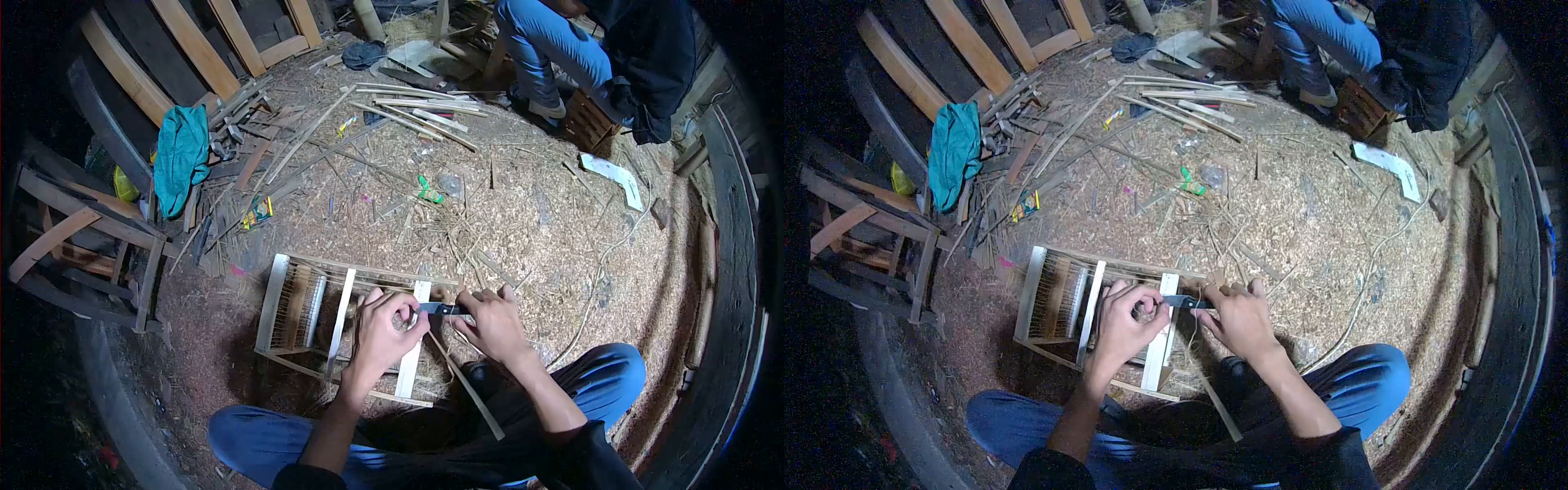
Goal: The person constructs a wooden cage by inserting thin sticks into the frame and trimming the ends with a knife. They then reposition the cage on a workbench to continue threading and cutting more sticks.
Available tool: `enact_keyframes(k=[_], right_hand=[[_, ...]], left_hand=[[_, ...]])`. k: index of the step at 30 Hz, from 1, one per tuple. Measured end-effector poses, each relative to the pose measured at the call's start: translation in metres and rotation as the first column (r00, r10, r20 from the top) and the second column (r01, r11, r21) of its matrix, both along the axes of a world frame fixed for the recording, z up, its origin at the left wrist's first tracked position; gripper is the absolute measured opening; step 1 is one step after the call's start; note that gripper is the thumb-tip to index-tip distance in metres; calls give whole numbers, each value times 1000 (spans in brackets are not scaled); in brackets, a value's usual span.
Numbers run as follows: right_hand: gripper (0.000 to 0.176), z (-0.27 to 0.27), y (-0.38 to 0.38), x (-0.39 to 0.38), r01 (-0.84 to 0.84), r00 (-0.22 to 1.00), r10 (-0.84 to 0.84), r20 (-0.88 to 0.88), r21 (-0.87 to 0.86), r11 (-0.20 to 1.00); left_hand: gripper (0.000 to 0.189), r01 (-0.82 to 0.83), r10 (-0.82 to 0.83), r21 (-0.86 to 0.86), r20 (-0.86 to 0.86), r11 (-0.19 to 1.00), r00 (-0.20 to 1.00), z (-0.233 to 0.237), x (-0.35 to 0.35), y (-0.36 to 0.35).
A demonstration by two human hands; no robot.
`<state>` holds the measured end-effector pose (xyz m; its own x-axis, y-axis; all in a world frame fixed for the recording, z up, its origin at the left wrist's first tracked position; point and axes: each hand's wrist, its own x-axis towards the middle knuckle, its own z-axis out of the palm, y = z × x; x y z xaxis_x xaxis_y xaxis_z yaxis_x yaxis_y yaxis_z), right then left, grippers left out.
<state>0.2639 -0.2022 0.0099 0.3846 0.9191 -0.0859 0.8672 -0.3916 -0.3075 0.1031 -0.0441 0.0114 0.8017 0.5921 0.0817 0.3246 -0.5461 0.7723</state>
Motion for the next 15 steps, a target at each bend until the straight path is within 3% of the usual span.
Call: enact_keyframes(k=[3,6,10,12,13,15], right_hand=[[38,-12,1,-1,2,1000,-3,11,113,994],[42,-13,2,-3,4,999,-2,-46,38,999],[45,-24,3,-5,-2,1000,0,10,136,991],[48,-27,4,-8,23,999,-26,18,172,985],[48,-29,5,-9,18,1000,-22,18,172,985],[33,-32,7,-11,11,996,-39,76,342,940]], left_hand=[[23,-17,17,-1,-18,1000,1000,-5,0,-3],[41,-50,51,-14,93,999,994,-6,-1,-5],[43,-97,101,-36,113,995,988,-8,-5,-5],[37,-116,115,168,13,979,993,-4,-8,-9],[37,-120,120,169,12,978,993,-2,-10,-11],[33,-218,234,341,-6,914,972,-1,-12,-16]])
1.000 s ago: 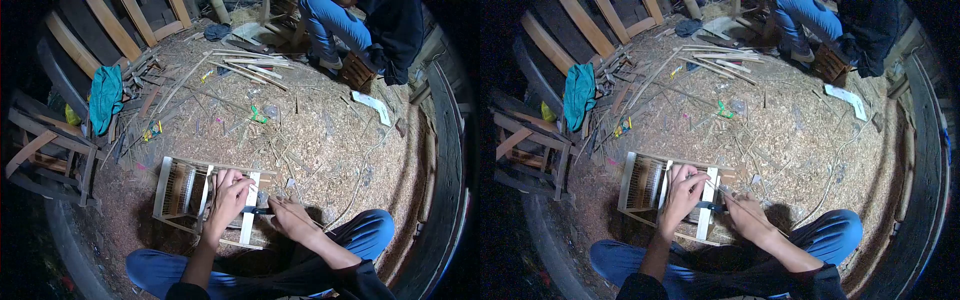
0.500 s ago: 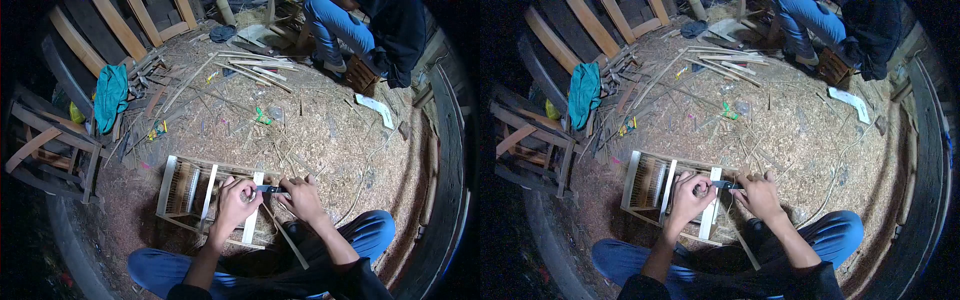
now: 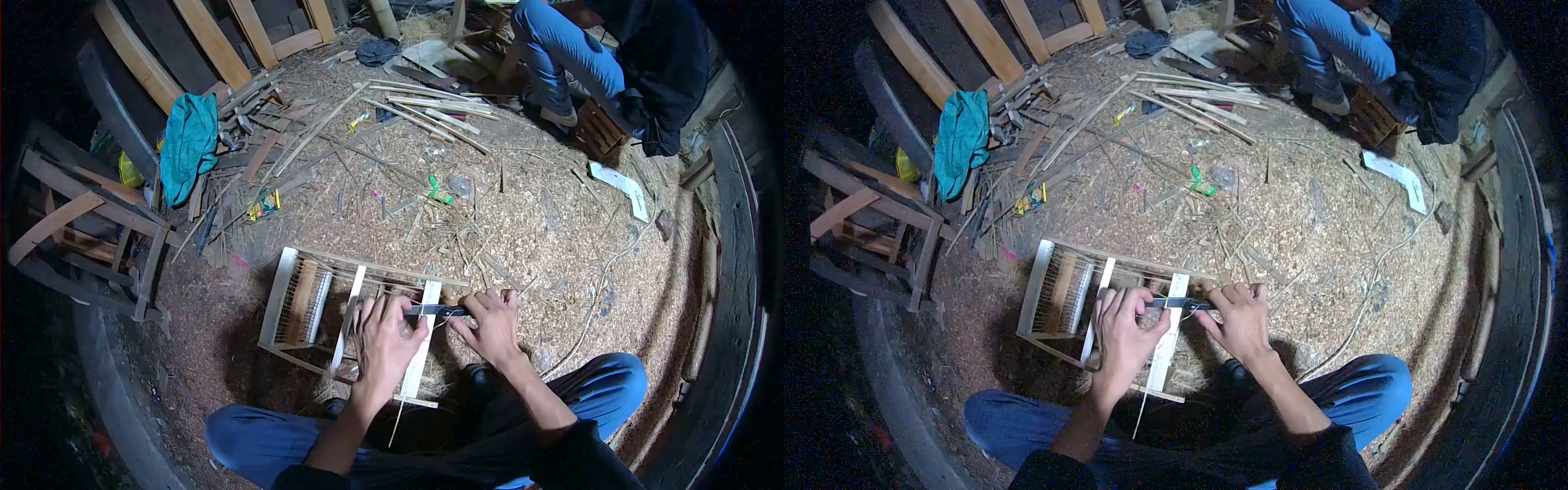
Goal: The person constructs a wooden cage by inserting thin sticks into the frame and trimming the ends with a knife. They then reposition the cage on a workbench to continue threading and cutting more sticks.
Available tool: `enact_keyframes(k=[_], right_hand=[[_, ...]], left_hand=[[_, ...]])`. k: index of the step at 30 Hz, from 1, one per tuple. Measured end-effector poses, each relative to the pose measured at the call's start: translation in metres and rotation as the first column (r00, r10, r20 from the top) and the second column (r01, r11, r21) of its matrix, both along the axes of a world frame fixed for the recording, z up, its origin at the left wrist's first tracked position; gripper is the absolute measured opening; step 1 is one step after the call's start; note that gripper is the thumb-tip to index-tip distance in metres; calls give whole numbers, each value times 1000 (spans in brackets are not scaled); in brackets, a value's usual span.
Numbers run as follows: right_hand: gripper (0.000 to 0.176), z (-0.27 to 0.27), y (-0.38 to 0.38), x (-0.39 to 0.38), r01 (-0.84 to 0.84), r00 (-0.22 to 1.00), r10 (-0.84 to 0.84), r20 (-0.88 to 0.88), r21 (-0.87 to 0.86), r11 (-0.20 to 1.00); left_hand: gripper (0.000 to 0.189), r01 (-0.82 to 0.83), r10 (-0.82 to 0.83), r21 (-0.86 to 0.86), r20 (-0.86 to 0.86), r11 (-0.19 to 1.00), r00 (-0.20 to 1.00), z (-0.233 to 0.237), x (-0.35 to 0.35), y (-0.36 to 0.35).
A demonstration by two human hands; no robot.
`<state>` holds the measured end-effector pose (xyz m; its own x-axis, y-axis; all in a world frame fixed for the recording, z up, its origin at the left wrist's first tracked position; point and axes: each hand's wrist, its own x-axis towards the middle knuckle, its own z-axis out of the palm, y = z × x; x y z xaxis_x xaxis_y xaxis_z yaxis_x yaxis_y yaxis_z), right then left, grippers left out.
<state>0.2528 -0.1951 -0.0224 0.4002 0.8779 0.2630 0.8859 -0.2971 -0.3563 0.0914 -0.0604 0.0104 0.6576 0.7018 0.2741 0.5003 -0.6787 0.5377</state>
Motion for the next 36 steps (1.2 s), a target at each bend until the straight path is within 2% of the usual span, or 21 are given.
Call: enact_keyframes(k=[1,3,6,12,14,15,16,18,20,22,23,24,26,27,28,30,32,34,35,36], right_hand=[[33,-1,-1,1,-4,1000,4,-2,-1,1000],[49,-3,-4,3,-18,997,24,69,-94,995],[48,-7,-2,2,8,998,-2,65,-90,996],[46,-12,5,1,-2,993,10,120,-71,998],[43,2,4,5,-3,995,15,97,-118,993],[40,10,4,10,-29,996,40,77,-146,989],[37,14,3,16,-55,996,66,57,-173,983],[26,17,-5,26,46,994,-32,107,-134,990],[24,36,-10,33,137,988,-124,92,-158,978],[19,47,-19,40,159,985,-144,95,-165,973],[21,54,-22,40,150,989,-147,30,-197,969],[22,60,-24,39,137,988,-149,-35,-228,964],[25,58,-26,30,137,970,-189,-156,-294,946],[26,71,-21,25,52,970,-126,-207,-331,942],[29,70,-19,20,-2,968,-71,-241,-292,956],[35,62,-18,9,-43,941,-62,-332,-298,954],[41,63,-13,6,-83,951,-28,-308,-340,937],[43,62,-9,3,-119,981,54,-187,-360,925],[43,63,-7,2,-112,988,68,-137,-345,932],[43,61,-6,1,-112,988,68,-137,-346,932]], left_hand=[[33,-41,41,5,36,999,999,-7,-1,-1],[34,-77,75,38,41,996,996,-8,-4,-2],[38,-100,96,49,73,994,993,-3,-3,0],[37,-23,14,86,95,996,995,15,-7,10],[30,-25,25,-12,-13,1000,1000,18,-11,6],[23,-39,40,13,-95,999,995,28,-10,5],[23,-43,44,13,-95,999,994,21,-11,5],[20,77,-83,-124,-47,989,995,-1,-15,3],[20,26,-35,-171,-52,985,998,-3,-12,-5],[22,-72,29,-349,-126,934,992,-4,-11,-11],[22,-38,3,-449,-79,893,997,-13,-12,-12],[22,-36,-1,-453,-81,891,997,-26,-12,-14],[21,5,106,-601,150,799,983,-49,-11,-20],[19,24,79,-577,154,817,985,-44,-9,-21],[19,24,78,-578,152,816,985,-45,-8,-24],[19,23,162,-587,262,809,951,-51,-5,-33],[21,15,140,-574,224,819,964,-60,-7,-42],[31,-19,174,-821,98,571,980,-59,-5,-45],[41,-16,165,-872,75,489,983,-56,-5,-50],[41,-16,165,-872,75,489,983,-56,-5,-50]])
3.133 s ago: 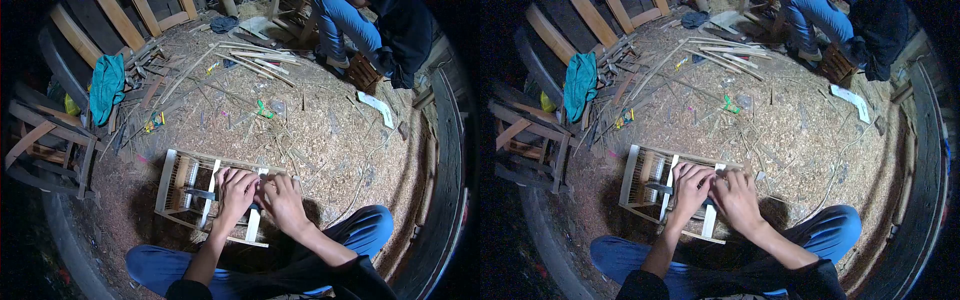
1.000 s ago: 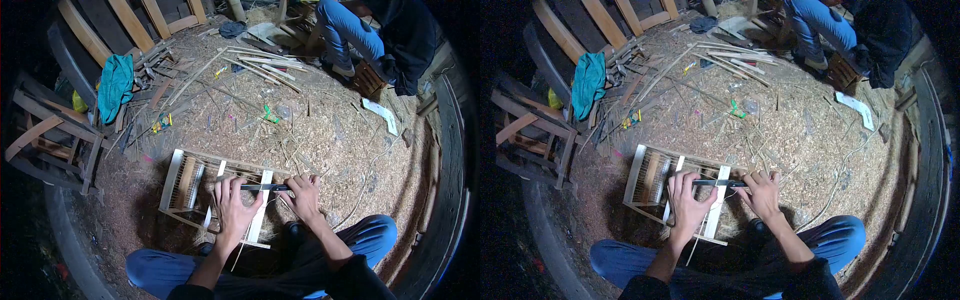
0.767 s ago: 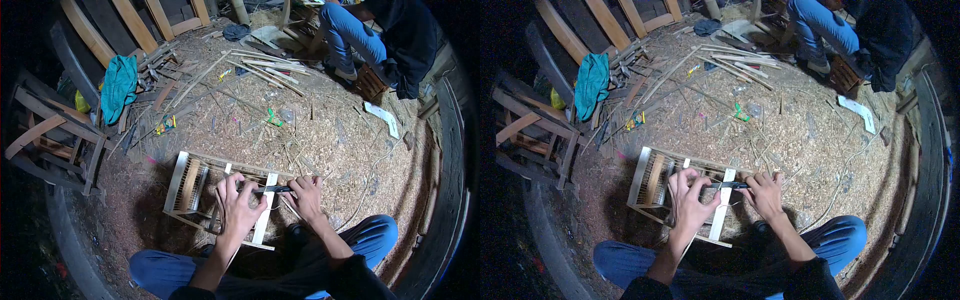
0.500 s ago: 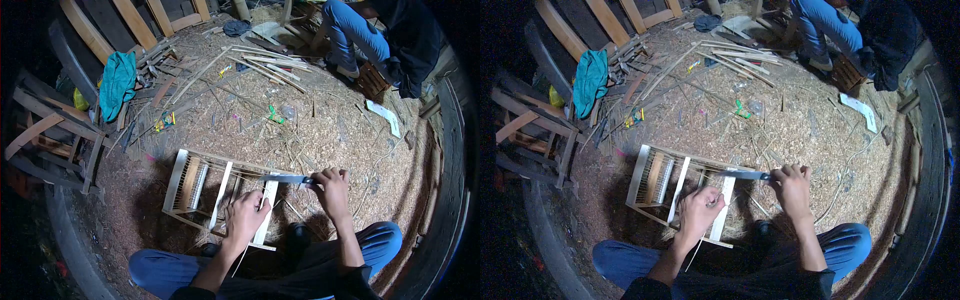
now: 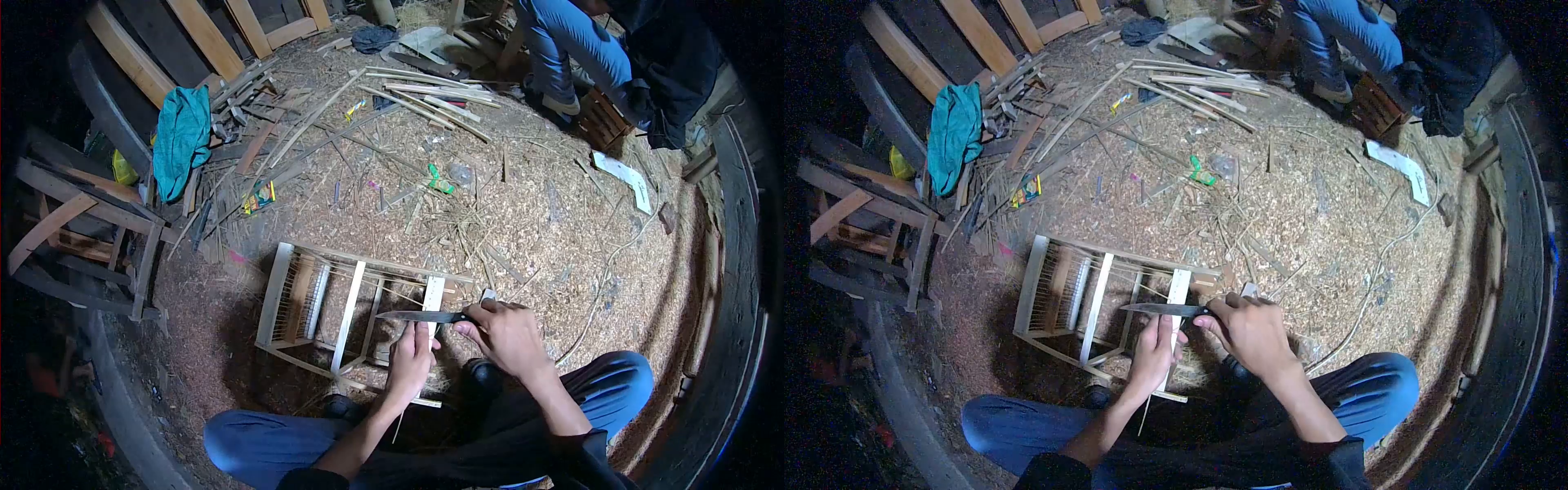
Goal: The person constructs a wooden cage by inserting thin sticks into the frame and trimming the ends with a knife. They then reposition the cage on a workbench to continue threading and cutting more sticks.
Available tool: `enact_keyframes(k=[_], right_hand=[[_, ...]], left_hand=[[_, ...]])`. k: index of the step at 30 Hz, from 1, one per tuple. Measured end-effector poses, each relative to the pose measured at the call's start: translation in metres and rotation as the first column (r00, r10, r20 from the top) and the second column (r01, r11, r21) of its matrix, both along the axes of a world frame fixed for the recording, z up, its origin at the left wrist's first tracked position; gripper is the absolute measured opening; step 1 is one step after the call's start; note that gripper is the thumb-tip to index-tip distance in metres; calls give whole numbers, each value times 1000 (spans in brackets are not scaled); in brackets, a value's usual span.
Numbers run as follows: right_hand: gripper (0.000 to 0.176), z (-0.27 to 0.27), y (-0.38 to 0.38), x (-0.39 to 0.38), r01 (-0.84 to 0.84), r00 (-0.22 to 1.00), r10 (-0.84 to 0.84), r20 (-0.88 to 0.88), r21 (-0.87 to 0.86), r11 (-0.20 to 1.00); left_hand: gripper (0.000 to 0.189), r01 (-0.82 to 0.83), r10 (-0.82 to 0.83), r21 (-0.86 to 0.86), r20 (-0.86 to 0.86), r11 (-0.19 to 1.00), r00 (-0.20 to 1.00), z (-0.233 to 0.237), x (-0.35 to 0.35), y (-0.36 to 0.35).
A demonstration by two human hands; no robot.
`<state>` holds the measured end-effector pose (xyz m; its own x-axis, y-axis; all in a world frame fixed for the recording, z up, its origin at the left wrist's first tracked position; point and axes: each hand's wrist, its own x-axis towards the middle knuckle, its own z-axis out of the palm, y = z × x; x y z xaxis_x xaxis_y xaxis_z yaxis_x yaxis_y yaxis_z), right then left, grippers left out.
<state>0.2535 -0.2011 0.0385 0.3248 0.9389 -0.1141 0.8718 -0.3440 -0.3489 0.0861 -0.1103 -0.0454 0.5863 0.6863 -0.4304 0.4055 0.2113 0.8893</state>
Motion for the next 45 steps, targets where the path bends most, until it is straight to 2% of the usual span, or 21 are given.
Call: enact_keyframes(k=[2,5,8,12,18,24,27,29,30,32,36,42,45], right_hand=[[41,-11,1,-3,11,997,-13,76,32,999],[39,-22,1,-1,-19,995,14,100,53,998],[39,-28,1,-3,0,991,-9,135,62,998],[38,-27,3,-8,37,990,-37,133,-2,999],[37,-38,7,-13,60,982,-64,177,25,998],[36,-43,13,-21,84,967,-100,233,78,993],[36,-43,10,-16,69,973,-93,209,119,990],[36,-42,9,-11,51,994,-56,96,55,997],[36,-37,8,-11,53,994,-58,92,61,997],[39,-25,5,-13,60,997,-57,47,-52,997],[38,-34,1,-15,46,994,-51,101,49,998],[37,-32,3,-14,60,993,-69,95,90,994],[36,-34,4,-12,78,995,-81,57,45,996]], left_hand=[[41,7,-7,-118,-1,993,1000,-2,-1,0],[41,21,-20,-57,19,998,1000,-12,-2,0],[41,-2,4,-122,18,993,1000,-5,-1,0],[42,-34,39,-119,41,992,998,-11,-2,-1],[44,-52,70,-192,90,980,993,-7,-1,0],[41,2,17,-174,108,985,994,-11,-4,1],[43,-48,58,-146,67,988,996,-9,0,-2],[43,-44,56,-163,70,986,996,-12,-1,-2],[42,-40,53,-186,68,982,996,-12,-2,-2],[43,-43,56,-177,72,983,996,-16,-3,-1],[43,-60,76,-166,90,984,993,-14,0,-3],[42,-60,69,-122,66,991,995,-16,1,-4],[43,-72,83,-135,78,988,993,-20,0,-5]])
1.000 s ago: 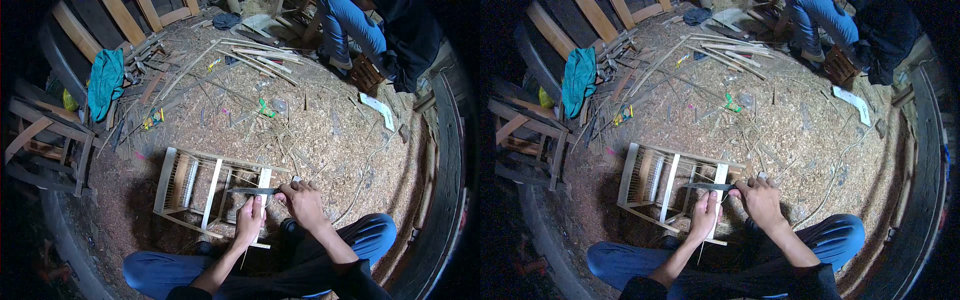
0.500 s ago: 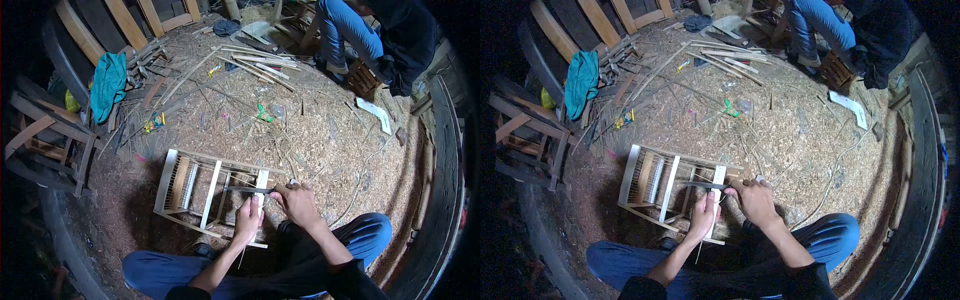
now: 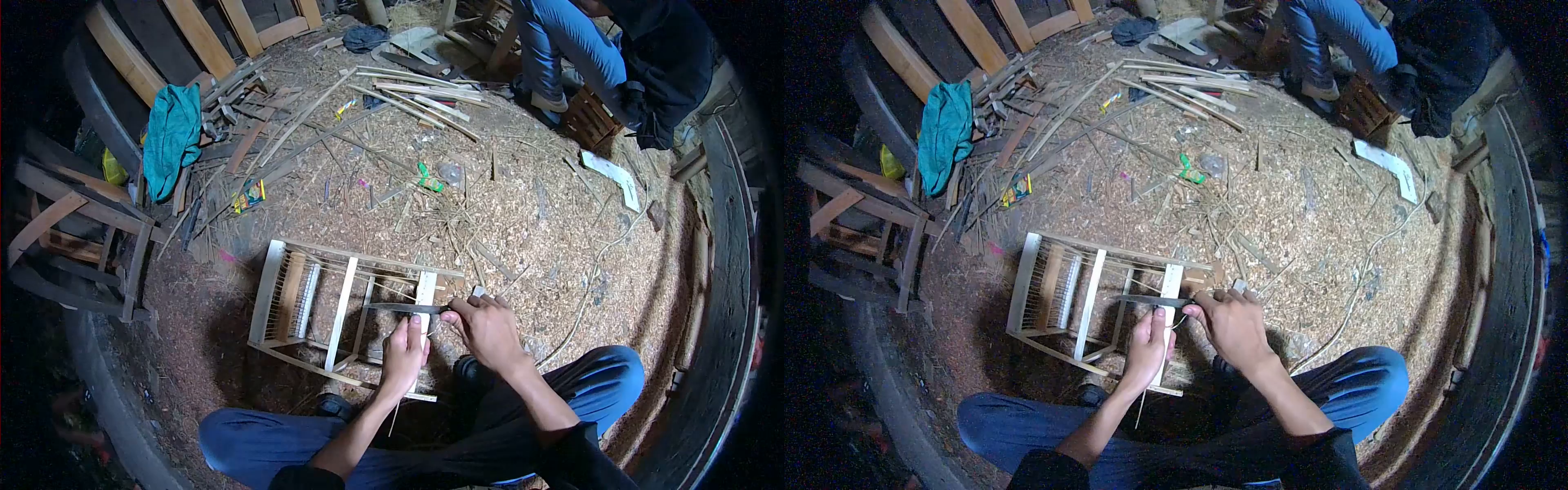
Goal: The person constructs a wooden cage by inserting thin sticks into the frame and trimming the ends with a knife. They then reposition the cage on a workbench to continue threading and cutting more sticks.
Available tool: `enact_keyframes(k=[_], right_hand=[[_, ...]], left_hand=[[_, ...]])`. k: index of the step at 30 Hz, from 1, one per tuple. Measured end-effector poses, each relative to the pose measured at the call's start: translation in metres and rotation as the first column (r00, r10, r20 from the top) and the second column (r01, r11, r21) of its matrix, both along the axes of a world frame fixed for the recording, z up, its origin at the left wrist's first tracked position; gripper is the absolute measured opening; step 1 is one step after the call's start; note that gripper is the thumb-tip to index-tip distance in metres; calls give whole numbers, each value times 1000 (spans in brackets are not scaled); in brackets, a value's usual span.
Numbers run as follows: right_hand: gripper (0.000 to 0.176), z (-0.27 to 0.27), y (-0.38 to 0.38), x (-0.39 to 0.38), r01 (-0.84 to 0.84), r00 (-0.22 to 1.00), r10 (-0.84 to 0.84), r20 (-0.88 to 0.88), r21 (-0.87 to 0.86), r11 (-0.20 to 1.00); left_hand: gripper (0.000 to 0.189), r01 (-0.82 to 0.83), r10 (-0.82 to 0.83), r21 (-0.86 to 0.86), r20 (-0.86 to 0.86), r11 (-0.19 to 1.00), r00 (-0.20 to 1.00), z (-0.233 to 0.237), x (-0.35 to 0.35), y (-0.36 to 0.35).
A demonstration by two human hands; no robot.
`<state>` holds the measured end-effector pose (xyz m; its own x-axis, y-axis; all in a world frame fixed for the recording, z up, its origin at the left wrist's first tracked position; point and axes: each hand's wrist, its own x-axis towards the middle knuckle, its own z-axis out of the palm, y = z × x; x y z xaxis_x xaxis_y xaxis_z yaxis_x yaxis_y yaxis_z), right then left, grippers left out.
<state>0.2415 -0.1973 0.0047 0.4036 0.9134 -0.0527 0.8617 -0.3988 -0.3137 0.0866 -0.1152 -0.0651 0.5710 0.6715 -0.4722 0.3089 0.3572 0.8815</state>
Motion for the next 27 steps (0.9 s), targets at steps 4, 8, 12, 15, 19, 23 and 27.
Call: enact_keyframes(k=[4,8,12,15,19,23,27], right_hand=[[36,-1,1,-2,13,1000,-13,1,-3,1000],[34,-2,5,-7,46,998,-45,44,-17,999],[33,-2,9,-12,84,995,-82,65,-33,996],[33,-4,12,-16,110,989,-108,99,-22,994],[30,-5,17,-22,90,985,-103,137,95,991],[36,-5,11,-7,-13,998,7,61,97,995],[39,6,3,-11,20,991,-24,-130,-32,999]], left_hand=[[40,48,-48,-26,12,998,999,4,-1,3],[40,46,-45,-34,15,998,999,4,-1,3],[40,40,-39,-26,34,999,999,10,-1,5],[39,45,-44,-15,43,999,998,7,-3,6],[42,61,-63,40,37,997,997,17,-1,5],[46,49,-49,-13,-17,999,999,12,-3,2],[44,51,-52,-37,-7,998,999,11,-3,6]])
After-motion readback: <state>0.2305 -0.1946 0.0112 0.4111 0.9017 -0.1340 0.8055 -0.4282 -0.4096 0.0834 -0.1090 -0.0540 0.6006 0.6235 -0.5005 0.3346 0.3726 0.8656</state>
